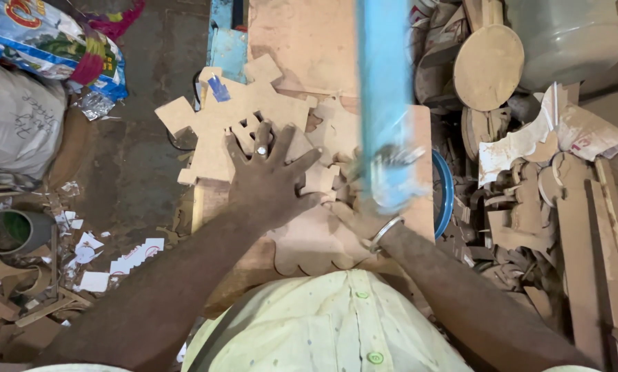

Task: Cutting out intricate shapes from a wooden board using a scroll saw.

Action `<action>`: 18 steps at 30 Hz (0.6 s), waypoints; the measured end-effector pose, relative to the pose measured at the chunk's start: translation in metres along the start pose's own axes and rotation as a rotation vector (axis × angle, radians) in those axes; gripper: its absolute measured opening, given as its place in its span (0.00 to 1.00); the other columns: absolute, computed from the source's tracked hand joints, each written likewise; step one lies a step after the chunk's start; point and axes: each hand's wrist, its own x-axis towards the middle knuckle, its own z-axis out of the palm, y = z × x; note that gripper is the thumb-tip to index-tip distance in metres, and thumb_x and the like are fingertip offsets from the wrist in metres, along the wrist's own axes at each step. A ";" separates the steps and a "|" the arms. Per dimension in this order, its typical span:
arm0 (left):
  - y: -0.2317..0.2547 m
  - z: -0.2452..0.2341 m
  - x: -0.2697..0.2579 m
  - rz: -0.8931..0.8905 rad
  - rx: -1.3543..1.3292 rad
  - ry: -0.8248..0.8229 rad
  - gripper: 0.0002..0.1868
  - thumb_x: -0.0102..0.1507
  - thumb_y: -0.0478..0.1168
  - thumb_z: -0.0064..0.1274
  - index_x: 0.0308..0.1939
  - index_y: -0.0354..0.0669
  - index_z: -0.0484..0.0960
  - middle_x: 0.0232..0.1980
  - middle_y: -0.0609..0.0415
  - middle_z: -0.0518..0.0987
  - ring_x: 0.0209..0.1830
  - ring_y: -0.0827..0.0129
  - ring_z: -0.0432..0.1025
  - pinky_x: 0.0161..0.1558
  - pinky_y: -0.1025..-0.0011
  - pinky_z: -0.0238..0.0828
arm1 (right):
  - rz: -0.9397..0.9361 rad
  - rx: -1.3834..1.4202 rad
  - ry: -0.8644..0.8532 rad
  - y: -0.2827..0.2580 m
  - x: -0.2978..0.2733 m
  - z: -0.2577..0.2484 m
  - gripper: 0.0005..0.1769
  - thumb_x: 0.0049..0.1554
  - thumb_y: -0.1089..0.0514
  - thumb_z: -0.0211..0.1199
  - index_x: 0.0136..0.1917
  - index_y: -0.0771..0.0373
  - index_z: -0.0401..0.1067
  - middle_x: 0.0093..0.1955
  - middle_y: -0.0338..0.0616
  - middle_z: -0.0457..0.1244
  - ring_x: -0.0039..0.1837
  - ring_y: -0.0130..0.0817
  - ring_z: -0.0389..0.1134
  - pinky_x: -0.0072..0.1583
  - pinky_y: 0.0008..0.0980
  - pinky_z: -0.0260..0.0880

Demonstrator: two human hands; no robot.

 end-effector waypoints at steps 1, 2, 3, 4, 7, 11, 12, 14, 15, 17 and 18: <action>0.000 0.001 0.000 0.001 -0.001 0.000 0.43 0.59 0.76 0.42 0.76 0.78 0.51 0.82 0.51 0.40 0.81 0.44 0.32 0.66 0.19 0.27 | 0.001 -0.001 0.000 -0.001 0.000 0.000 0.51 0.52 0.47 0.72 0.81 0.61 0.52 0.82 0.67 0.47 0.83 0.60 0.44 0.79 0.53 0.42; 0.000 0.003 0.000 -0.001 0.006 -0.003 0.43 0.59 0.76 0.42 0.76 0.78 0.52 0.83 0.51 0.40 0.81 0.44 0.32 0.66 0.19 0.27 | 0.004 -0.022 0.005 -0.001 -0.001 0.000 0.52 0.52 0.47 0.72 0.82 0.60 0.51 0.81 0.66 0.47 0.83 0.59 0.45 0.79 0.52 0.43; 0.000 0.004 0.001 -0.003 0.014 -0.006 0.43 0.60 0.75 0.42 0.76 0.78 0.52 0.83 0.51 0.40 0.82 0.44 0.33 0.65 0.19 0.28 | 0.007 -0.043 0.010 -0.001 -0.001 0.000 0.53 0.51 0.46 0.72 0.82 0.59 0.50 0.81 0.65 0.48 0.82 0.59 0.46 0.79 0.52 0.43; 0.000 0.005 0.002 -0.003 0.014 -0.006 0.43 0.60 0.75 0.42 0.76 0.78 0.52 0.83 0.51 0.40 0.82 0.44 0.33 0.65 0.19 0.28 | 0.007 -0.043 0.010 -0.001 0.000 -0.001 0.53 0.51 0.46 0.72 0.82 0.59 0.50 0.81 0.65 0.48 0.82 0.59 0.46 0.79 0.52 0.43; -0.001 0.006 0.001 0.011 0.019 0.044 0.45 0.59 0.76 0.42 0.79 0.79 0.52 0.85 0.50 0.41 0.81 0.44 0.34 0.65 0.19 0.28 | 0.043 -0.004 -0.028 0.005 0.000 0.004 0.53 0.51 0.47 0.71 0.82 0.59 0.50 0.82 0.66 0.46 0.82 0.59 0.44 0.78 0.51 0.43; 0.000 0.003 -0.002 0.013 0.009 0.045 0.43 0.59 0.76 0.43 0.76 0.77 0.55 0.82 0.49 0.42 0.81 0.43 0.35 0.65 0.18 0.29 | -0.066 0.064 0.031 0.022 -0.001 0.017 0.52 0.51 0.51 0.72 0.82 0.62 0.52 0.83 0.68 0.43 0.84 0.58 0.42 0.79 0.50 0.43; 0.000 0.002 -0.002 0.015 -0.007 0.057 0.42 0.59 0.76 0.43 0.75 0.78 0.56 0.82 0.49 0.43 0.81 0.44 0.36 0.65 0.18 0.29 | -0.068 0.119 0.035 0.025 -0.001 0.018 0.52 0.52 0.52 0.72 0.82 0.63 0.51 0.84 0.67 0.42 0.84 0.58 0.42 0.79 0.49 0.43; -0.001 0.004 -0.001 0.019 -0.016 0.070 0.44 0.58 0.77 0.43 0.76 0.78 0.56 0.83 0.49 0.43 0.81 0.43 0.35 0.65 0.18 0.29 | -0.078 0.124 0.024 0.027 0.000 0.021 0.50 0.52 0.52 0.72 0.81 0.65 0.52 0.84 0.63 0.45 0.86 0.58 0.40 0.80 0.49 0.42; -0.001 0.004 -0.001 0.022 -0.024 0.081 0.45 0.58 0.78 0.42 0.77 0.79 0.57 0.84 0.48 0.43 0.80 0.42 0.35 0.65 0.18 0.29 | -0.087 0.131 0.014 0.028 0.001 0.022 0.49 0.53 0.52 0.72 0.80 0.66 0.53 0.84 0.58 0.48 0.87 0.58 0.38 0.81 0.49 0.41; -0.001 0.006 0.000 0.020 -0.014 0.090 0.42 0.58 0.76 0.44 0.76 0.78 0.58 0.83 0.49 0.44 0.80 0.42 0.36 0.64 0.18 0.30 | -0.089 0.155 0.017 0.030 0.000 0.023 0.49 0.53 0.53 0.72 0.80 0.67 0.53 0.84 0.57 0.48 0.87 0.58 0.36 0.81 0.49 0.40; 0.000 0.006 0.000 0.019 -0.004 0.097 0.40 0.59 0.74 0.45 0.74 0.78 0.58 0.81 0.49 0.45 0.81 0.43 0.37 0.64 0.18 0.30 | -0.091 0.180 0.020 0.030 0.000 0.022 0.49 0.53 0.53 0.72 0.80 0.69 0.53 0.84 0.57 0.48 0.87 0.58 0.35 0.81 0.50 0.38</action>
